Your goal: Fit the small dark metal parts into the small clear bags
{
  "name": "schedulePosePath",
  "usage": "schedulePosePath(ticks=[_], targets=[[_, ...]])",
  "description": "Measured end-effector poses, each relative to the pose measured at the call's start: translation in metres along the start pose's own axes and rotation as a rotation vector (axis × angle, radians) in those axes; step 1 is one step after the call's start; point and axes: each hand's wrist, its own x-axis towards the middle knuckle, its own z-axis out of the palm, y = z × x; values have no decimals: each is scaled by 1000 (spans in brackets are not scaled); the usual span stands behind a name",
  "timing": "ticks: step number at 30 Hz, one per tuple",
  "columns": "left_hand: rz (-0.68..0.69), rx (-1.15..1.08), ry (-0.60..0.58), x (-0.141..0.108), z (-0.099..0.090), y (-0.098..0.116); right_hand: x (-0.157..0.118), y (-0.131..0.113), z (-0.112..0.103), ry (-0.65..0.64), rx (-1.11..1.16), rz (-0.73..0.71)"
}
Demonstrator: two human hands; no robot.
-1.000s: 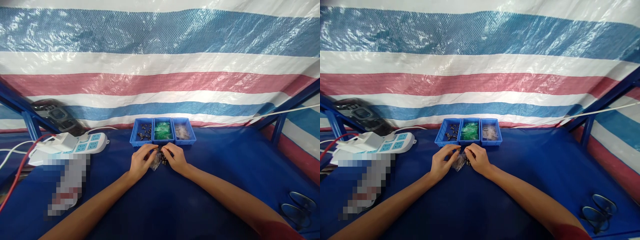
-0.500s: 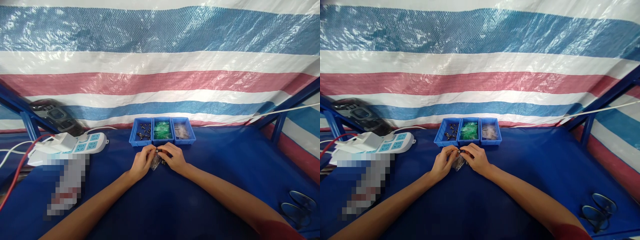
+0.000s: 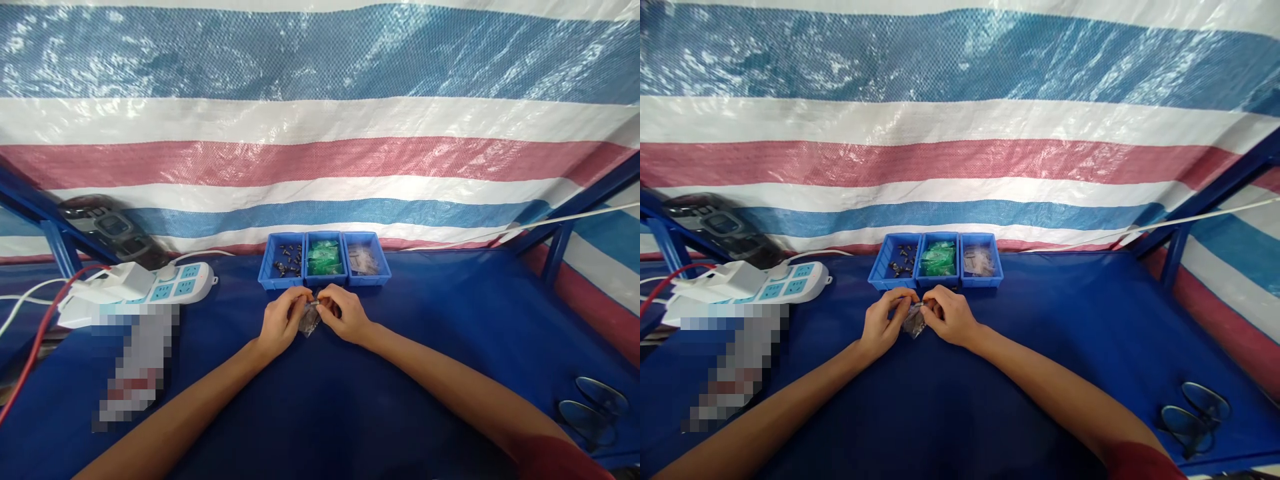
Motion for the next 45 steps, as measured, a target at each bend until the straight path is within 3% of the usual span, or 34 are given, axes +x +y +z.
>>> schedulePosePath(ticks=[5,11,15,18,23,26,29,35,45], targets=[[106,-1,-2,4,-1,2,1,1,0,46,11,45],[105,28,17,6,-1,3,2,0,-3,51,-18,36],[13,11,22,5,-2,6,3,-1,-4,64,-52,42],[-123,-58,90,12,-7,12,3,-1,-3,70,-68,56],[-284,-132,200,58,-35,13,3,0,-3,61,-56,46],[-244,15,67,94,-58,1,3,0,-2,60,-50,52],[-184,205,-54,113,-74,-17,3,0,-2,60,-42,46],[-111,375,-214,108,-77,-45,4,-1,-2,47,-42,27],[-32,588,-456,108,-74,-58,4,0,-2,34,-57,32]])
